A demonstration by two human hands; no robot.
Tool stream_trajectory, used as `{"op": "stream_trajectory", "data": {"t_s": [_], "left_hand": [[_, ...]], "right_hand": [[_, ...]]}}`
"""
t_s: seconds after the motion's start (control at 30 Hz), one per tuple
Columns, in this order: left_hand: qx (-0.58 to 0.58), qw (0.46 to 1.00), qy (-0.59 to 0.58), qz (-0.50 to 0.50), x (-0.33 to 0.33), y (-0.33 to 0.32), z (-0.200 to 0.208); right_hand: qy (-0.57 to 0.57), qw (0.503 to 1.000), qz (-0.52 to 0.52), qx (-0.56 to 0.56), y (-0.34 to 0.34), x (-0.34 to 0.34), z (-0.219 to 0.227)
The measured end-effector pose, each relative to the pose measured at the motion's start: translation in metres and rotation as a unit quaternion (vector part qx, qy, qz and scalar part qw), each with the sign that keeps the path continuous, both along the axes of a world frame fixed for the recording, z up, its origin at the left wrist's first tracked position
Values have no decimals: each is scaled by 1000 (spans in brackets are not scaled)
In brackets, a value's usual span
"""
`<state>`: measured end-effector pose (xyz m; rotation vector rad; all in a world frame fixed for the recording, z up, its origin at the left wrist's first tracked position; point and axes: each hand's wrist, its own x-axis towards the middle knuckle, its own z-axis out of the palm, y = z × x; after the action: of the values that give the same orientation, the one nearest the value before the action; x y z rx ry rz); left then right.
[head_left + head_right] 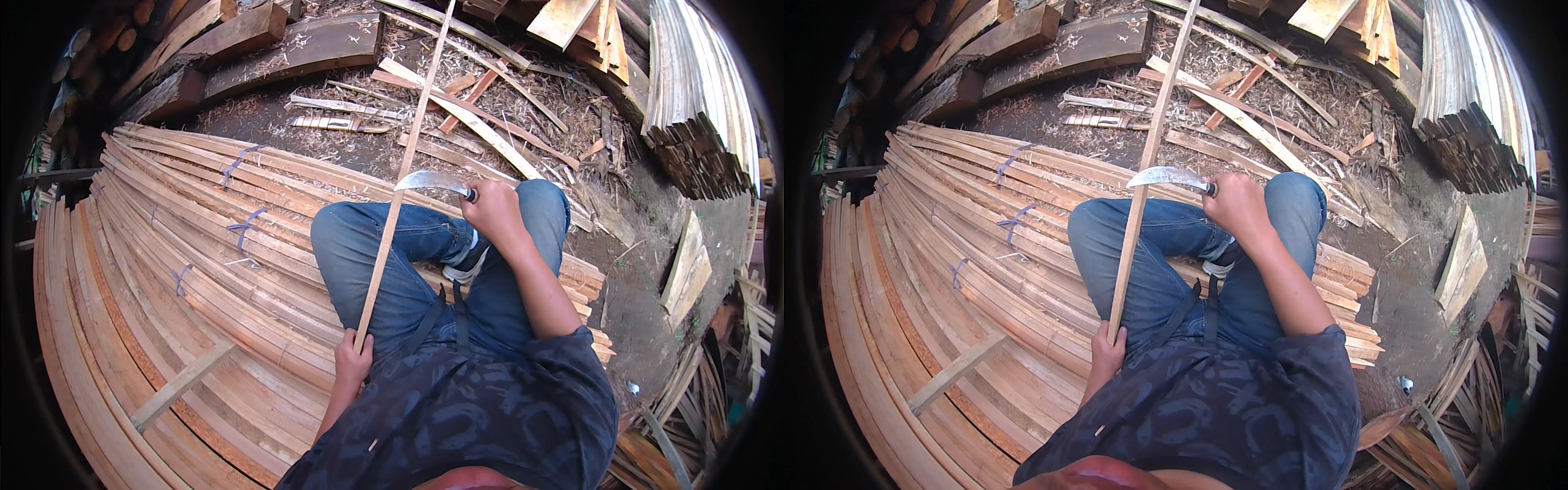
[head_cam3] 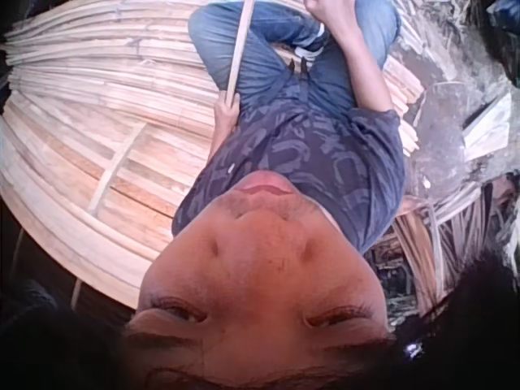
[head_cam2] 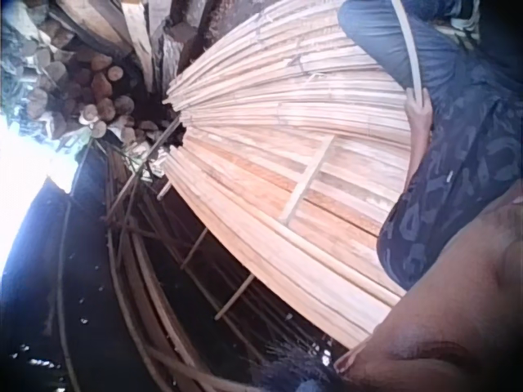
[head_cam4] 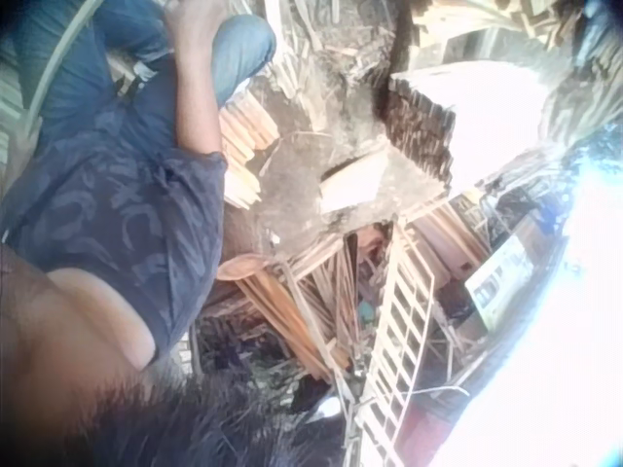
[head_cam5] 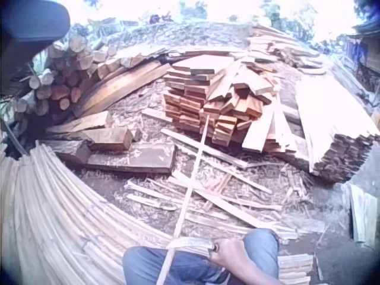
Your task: The person sits cross-legged on the ground and uses a curved knife to shave thin strips from a long piece of wood. They hold the wood against their legs and repeatedly pull the knife along its length to remove bark and smooth the surface.
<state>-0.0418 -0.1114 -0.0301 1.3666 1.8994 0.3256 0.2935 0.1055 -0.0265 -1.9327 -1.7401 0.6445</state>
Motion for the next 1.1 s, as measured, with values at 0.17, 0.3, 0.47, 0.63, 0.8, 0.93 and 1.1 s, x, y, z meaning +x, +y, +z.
{"op": "stream_trajectory", "data": {"t_s": [0.17,0.3,0.47,0.63,0.8,0.93,1.1], "left_hand": [[24,1000,1,-2,10,-3,1],[25,1000,-5,-14,12,-9,-1],[18,997,38,-61,4,-21,-15],[30,995,70,-62,8,-20,-17],[58,993,88,-51,15,-17,-18],[72,992,97,-39,15,-19,-22],[66,993,89,-35,15,-17,-23]], "right_hand": [[-62,997,32,-14,-4,8,10],[-78,996,43,-16,-7,4,12],[-140,989,42,-21,-6,-3,21],[-173,982,71,-7,-6,-3,18],[-199,973,115,3,-11,-7,10],[-199,966,162,-31,-24,-22,11],[-216,964,153,-32,-22,-20,-1]]}}
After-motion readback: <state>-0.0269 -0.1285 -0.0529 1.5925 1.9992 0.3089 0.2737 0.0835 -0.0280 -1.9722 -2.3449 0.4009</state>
